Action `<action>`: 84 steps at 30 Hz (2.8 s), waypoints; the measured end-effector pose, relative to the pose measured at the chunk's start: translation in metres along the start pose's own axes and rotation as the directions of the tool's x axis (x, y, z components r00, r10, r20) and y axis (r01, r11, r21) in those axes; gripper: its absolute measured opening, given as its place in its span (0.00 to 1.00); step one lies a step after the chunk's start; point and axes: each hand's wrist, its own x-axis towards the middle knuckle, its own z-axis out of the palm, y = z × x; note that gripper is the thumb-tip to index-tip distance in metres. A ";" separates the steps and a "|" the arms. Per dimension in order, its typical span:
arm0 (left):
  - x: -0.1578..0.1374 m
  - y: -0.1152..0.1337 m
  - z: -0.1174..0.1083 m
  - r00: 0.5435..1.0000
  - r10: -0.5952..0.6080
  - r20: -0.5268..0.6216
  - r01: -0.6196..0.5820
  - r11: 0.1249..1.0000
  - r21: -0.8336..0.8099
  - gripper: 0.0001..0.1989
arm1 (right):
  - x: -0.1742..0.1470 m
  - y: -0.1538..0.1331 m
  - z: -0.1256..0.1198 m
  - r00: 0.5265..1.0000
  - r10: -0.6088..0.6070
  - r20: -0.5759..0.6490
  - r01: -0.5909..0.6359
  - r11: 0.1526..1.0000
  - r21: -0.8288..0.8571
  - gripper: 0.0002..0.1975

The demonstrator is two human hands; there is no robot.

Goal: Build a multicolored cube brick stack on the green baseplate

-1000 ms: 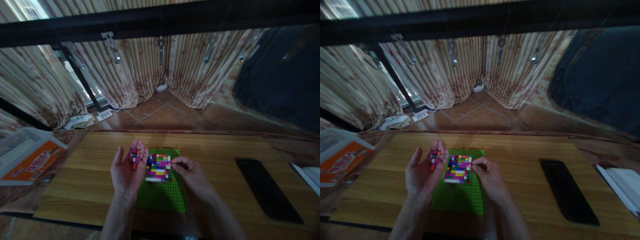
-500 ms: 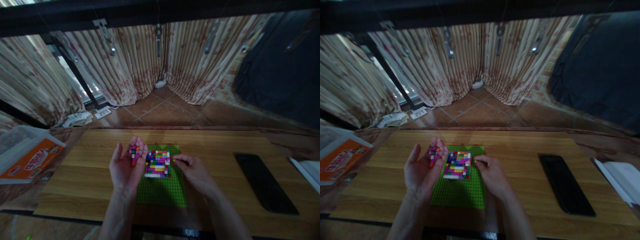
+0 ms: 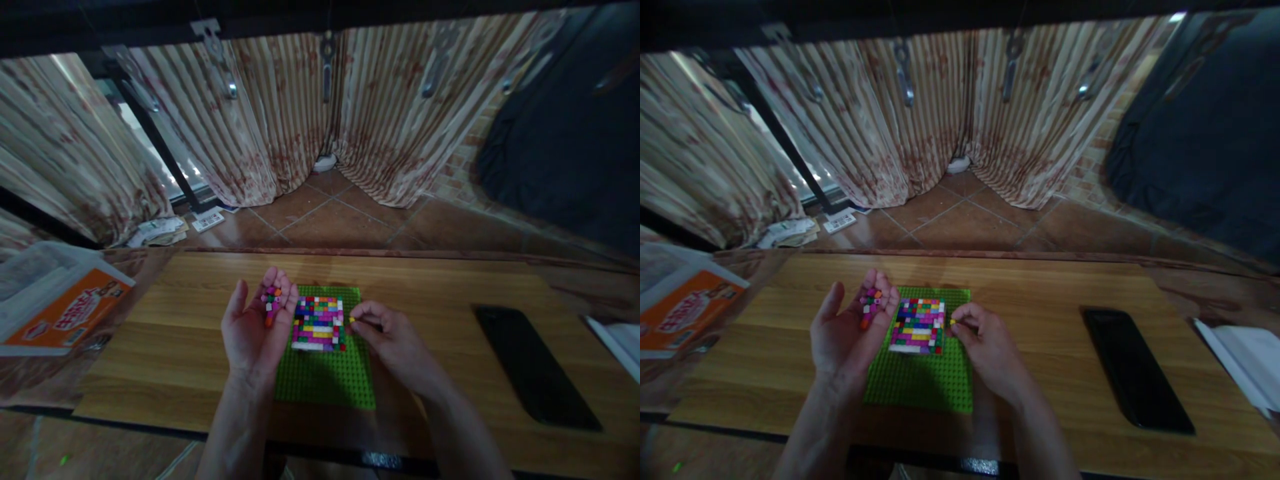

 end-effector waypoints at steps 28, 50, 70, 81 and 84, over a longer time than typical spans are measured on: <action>0.000 0.000 0.001 1.000 -0.016 -0.002 0.016 1.000 -0.011 0.17 | 0.002 -0.003 0.002 1.000 0.021 -0.011 -0.019 0.983 0.183 0.06; -0.001 -0.001 0.001 1.000 -0.031 -0.003 0.031 0.999 -0.028 0.17 | 0.002 0.003 -0.003 1.000 -0.012 -0.006 0.013 0.997 0.070 0.05; -0.001 -0.001 0.001 0.999 -0.041 0.002 0.041 0.999 -0.025 0.16 | 0.001 0.005 -0.003 0.995 -0.097 -0.004 0.097 0.995 0.022 0.04; -0.001 -0.001 0.001 0.999 -0.047 0.007 0.047 0.998 -0.035 0.16 | 0.000 0.006 -0.003 0.994 -0.108 0.021 0.109 0.992 -0.056 0.05; 0.000 -0.001 0.000 0.999 -0.048 0.016 0.049 0.998 -0.036 0.16 | -0.001 0.006 -0.005 0.991 -0.125 0.045 0.129 0.986 -0.104 0.07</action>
